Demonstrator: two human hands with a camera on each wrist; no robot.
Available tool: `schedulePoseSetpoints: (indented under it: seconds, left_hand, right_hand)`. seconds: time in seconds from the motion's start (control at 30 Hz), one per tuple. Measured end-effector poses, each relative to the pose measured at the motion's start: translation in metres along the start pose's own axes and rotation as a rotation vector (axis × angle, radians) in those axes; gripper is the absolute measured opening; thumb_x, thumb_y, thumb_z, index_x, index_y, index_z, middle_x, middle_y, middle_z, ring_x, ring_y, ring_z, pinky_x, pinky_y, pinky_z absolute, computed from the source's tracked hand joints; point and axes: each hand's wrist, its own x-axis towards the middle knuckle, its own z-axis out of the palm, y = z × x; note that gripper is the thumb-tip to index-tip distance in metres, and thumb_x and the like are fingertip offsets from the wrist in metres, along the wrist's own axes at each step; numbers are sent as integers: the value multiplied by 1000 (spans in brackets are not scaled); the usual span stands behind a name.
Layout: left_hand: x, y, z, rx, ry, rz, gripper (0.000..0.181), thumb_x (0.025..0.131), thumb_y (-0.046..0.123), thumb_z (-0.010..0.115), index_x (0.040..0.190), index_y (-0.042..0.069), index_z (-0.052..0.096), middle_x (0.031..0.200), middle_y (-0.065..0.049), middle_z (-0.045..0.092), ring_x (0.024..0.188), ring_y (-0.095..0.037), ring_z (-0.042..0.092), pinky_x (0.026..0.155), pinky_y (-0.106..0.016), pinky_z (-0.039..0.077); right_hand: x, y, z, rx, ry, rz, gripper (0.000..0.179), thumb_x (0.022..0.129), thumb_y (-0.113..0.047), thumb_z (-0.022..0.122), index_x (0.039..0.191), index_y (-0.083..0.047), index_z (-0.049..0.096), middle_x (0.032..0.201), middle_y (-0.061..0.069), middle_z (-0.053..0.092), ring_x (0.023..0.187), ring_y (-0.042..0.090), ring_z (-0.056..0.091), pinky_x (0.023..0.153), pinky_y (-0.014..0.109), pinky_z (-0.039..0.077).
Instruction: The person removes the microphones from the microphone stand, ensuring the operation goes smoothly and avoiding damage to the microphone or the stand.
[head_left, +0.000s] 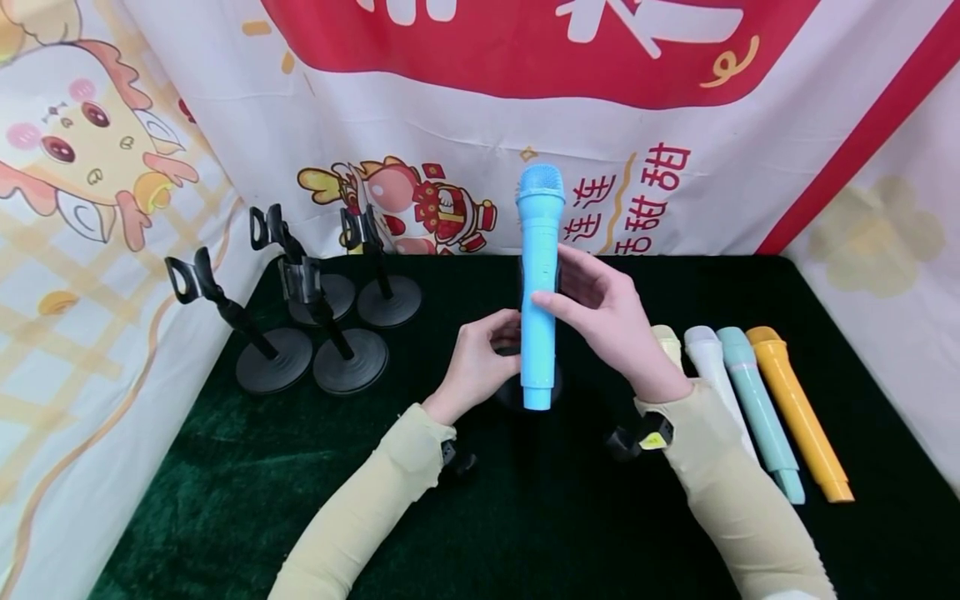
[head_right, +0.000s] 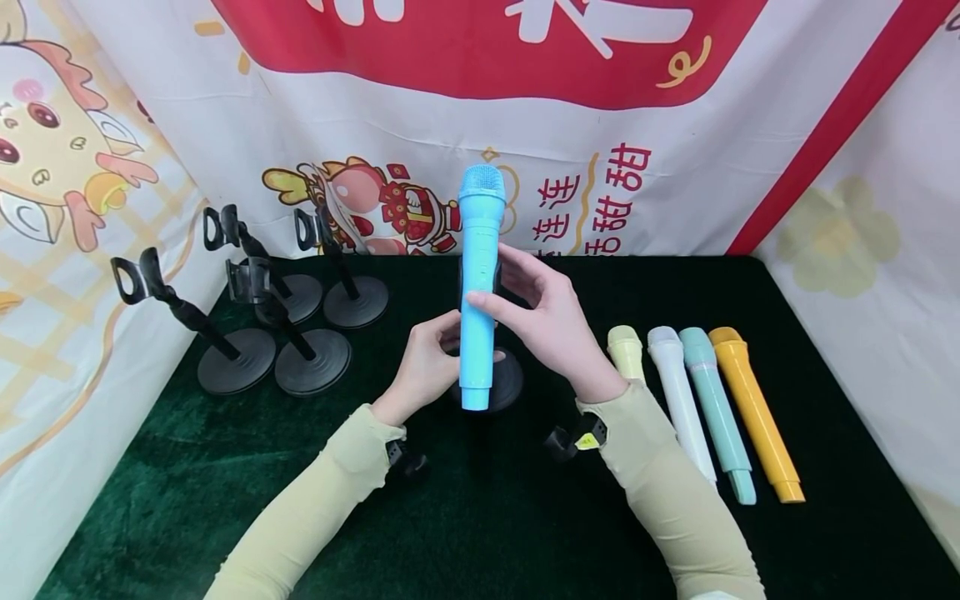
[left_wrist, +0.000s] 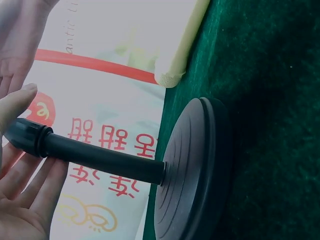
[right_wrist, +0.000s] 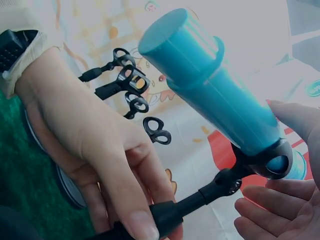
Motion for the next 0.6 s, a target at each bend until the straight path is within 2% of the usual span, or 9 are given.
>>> schedulePoseSetpoints:
  seconds: [0.13,0.3,0.6]
  left_hand:
    - [0,0,1,11,25,9,29,88,-3,77,115,2,70,108,-6,72,93,-15,70,84,-29,59]
    - [3,-1,2,39,57,30,21,89,-4,75,109,4,72,102,-5,73,89,-13,71,81,-27,59]
    - [4,-2,3,69,75,58,20,89,-4,75,106,5,71,100,-5,74,87,-11,71,80,-26,59]
  right_hand:
    - [0,-1,3,-7,1,42,60,95,-24,76,148,-9,52,137,11,61,119,27,62,104,41,49]
    - [0,-2,7,38,6,81,58,95,-25,76,146,-8,54,131,11,65,114,27,64,103,41,50]
    - [6,0,11,137,44,67,54,93,-19,77,142,-4,57,132,14,63,117,28,60,107,40,47]
